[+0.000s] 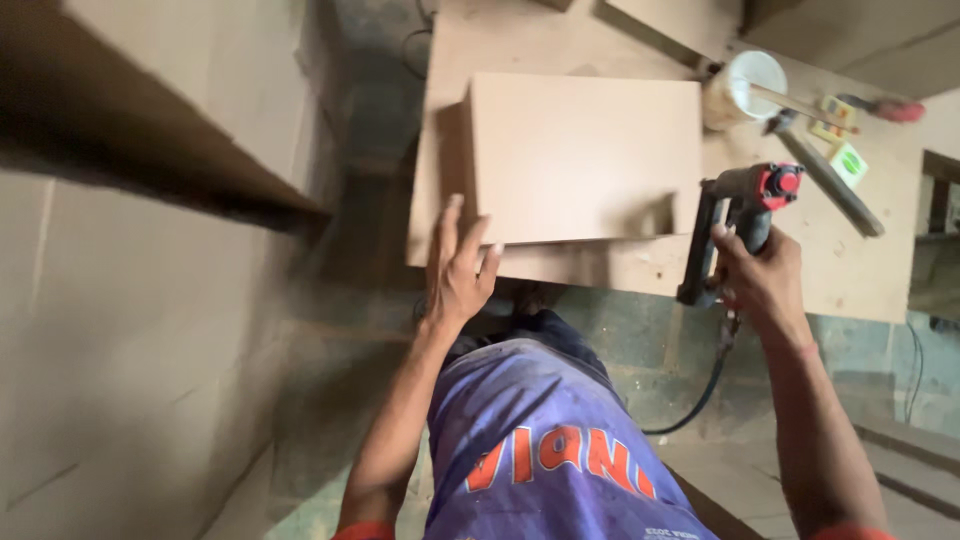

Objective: The person applies glue to the edges of a wooden box frame and attaches a flat wooden panel using a pneumatic nail gun. The person repeats this process for multiple boxes, applying glue and nailing panels to complete the assembly.

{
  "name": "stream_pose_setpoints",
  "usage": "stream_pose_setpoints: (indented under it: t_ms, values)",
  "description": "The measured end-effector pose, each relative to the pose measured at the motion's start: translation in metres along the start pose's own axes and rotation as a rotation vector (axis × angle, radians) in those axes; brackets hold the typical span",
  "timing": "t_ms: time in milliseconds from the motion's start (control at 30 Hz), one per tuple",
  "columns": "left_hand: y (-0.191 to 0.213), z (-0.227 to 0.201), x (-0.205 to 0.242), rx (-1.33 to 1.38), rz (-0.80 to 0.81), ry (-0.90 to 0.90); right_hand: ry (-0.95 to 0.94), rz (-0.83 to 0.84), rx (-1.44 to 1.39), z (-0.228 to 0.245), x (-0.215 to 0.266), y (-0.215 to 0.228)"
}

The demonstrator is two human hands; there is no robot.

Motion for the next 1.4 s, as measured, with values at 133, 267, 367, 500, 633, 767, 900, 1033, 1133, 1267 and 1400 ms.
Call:
stream_pose_setpoints:
  t_ms: [133, 267, 367, 500, 633, 767, 900, 1033, 1133, 1267, 1400]
  values:
    - [-0.041, -0.037, -0.008, -0.223, -0.006, -0.107, 0.007, -0.034, -0.079, -0.054, -0.039, 0.029]
    - [-0.135, -0.068, -0.038, -0.203, 0.183, -0.164, -0.105, 0.027, -0.042, -0.109, -0.054, 0.041]
    - [-0.228, -0.09, -0.081, -0.249, 0.333, -0.205, -0.15, 0.079, -0.13, -0.136, -0.049, 0.044]
    - [-0.324, -0.11, -0.147, -0.402, 0.3, -0.237, -0.194, 0.109, -0.109, -0.162, -0.036, 0.069]
    - [-0.364, -0.111, -0.167, -0.426, 0.234, -0.118, -0.175, 0.102, -0.044, -0.174, -0.039, 0.105]
    - [-0.367, -0.136, -0.117, -0.306, 0.245, -0.258, -0.181, 0.118, 0.159, -0.181, -0.061, 0.136]
    - [-0.365, -0.161, -0.058, -0.249, 0.425, -0.345, 0.045, 0.249, 0.231, -0.154, -0.098, 0.147]
    - [-0.339, -0.171, -0.061, -0.207, 0.317, -0.343, 0.078, 0.375, 0.278, -0.121, -0.128, 0.146]
    - [-0.33, -0.171, -0.071, -0.215, 0.31, -0.302, 0.073, 0.422, 0.355, -0.091, -0.145, 0.133]
    - [-0.331, -0.171, -0.074, -0.186, 0.335, -0.252, 0.115, 0.509, 0.367, -0.054, -0.15, 0.114]
    - [-0.332, -0.169, -0.073, -0.189, 0.321, -0.243, 0.155, 0.567, 0.412, -0.032, -0.153, 0.099]
Point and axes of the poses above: each hand's wrist, its own x-axis away from the middle knuckle, its own y-axis out of the back of the hand, z = x × y, the point moved 8 cm from there along -x, towards the middle knuckle, and after that the axes turned 6 degrees about -z, right-handed, at the moved point
